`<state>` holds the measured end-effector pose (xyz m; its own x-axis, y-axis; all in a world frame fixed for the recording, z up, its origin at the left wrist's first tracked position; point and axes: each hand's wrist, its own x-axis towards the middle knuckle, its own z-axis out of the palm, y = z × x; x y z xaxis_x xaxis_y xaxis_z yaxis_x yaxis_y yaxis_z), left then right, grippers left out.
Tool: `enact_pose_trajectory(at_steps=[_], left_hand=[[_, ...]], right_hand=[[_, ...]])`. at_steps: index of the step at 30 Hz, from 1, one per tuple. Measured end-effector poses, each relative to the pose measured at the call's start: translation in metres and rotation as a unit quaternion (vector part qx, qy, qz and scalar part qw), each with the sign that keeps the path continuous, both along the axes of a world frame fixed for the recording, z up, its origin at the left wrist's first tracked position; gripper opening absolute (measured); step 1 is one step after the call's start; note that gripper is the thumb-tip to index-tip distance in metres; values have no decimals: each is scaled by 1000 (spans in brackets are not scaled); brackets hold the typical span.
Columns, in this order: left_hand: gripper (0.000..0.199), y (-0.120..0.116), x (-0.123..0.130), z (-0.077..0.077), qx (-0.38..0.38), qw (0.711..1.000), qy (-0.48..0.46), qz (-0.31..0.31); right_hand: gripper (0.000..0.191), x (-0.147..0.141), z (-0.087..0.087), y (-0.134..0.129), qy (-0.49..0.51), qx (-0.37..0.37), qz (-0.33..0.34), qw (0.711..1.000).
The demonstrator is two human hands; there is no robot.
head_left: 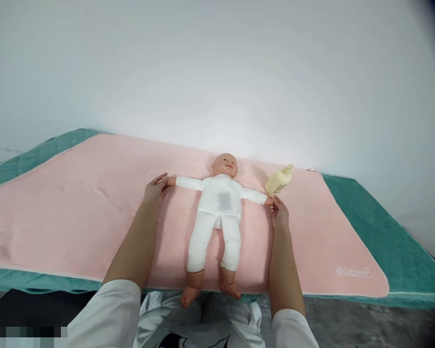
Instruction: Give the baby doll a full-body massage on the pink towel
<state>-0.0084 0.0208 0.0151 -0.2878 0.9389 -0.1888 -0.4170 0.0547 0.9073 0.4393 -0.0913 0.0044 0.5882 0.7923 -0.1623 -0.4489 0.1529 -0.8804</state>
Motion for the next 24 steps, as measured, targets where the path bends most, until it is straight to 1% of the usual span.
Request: enact_pose_trajectory(at_steps=[6,11,14,17,24], left_hand=[[24,-2,0,0,12,1000,4,-1],[21,-5,4,6,7,1000,1,10],[25,-6,6,7,10,1000,7,14],[27,-5,6,6,18,999,17,23],[21,-1,7,2,10,999,20,47]], right_hand=[[32,-3,3,-1,-4,13,10,1000],[34,-6,5,-3,-18,-8,-4,1000],[34,-6,4,-3,-30,-12,-7,999],[34,-5,3,-3,-37,-18,-6,999],[33,-6,5,-3,-46,-45,-31,997]])
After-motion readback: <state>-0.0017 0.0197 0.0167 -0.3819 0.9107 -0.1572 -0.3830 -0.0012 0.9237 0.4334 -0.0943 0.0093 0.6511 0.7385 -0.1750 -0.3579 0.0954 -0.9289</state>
